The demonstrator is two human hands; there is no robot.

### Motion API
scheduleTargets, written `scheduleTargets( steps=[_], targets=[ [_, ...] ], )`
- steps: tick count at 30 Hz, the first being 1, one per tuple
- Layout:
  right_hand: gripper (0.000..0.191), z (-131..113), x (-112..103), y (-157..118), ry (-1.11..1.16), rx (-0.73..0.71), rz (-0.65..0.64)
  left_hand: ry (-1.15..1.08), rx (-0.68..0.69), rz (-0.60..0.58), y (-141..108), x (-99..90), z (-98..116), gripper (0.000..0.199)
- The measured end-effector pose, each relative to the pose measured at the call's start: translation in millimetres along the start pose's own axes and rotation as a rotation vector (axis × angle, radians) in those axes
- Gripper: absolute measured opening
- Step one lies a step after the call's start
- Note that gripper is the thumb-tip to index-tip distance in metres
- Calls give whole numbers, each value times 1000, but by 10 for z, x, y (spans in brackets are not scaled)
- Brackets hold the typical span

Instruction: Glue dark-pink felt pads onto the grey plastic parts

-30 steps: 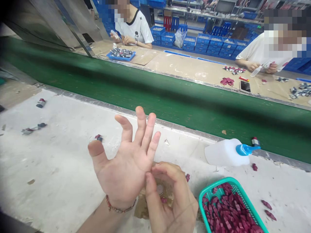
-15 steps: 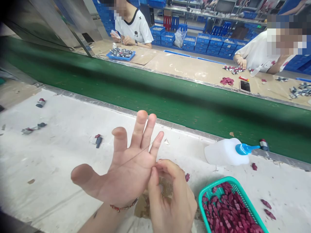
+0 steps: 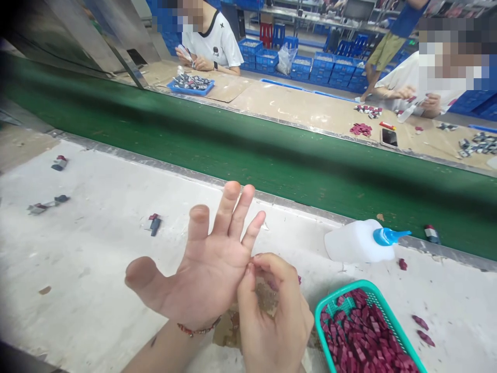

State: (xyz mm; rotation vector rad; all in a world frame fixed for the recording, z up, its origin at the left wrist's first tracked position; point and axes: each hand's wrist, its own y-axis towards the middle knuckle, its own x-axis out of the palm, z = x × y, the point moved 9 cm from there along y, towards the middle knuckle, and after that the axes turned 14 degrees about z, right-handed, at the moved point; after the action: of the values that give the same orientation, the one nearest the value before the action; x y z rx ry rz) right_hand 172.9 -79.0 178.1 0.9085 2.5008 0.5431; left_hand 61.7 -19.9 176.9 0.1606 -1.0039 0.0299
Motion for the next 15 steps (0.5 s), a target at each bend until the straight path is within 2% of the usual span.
scheduleTargets(
  steps=[8, 15],
  targets=[
    [20, 49, 39, 17, 51, 69, -3, -129, -85, 170, 22, -87, -87, 40],
    [18, 132, 111, 70, 134, 186, -49, -213, -167, 295, 69, -199, -186, 39]
  ],
)
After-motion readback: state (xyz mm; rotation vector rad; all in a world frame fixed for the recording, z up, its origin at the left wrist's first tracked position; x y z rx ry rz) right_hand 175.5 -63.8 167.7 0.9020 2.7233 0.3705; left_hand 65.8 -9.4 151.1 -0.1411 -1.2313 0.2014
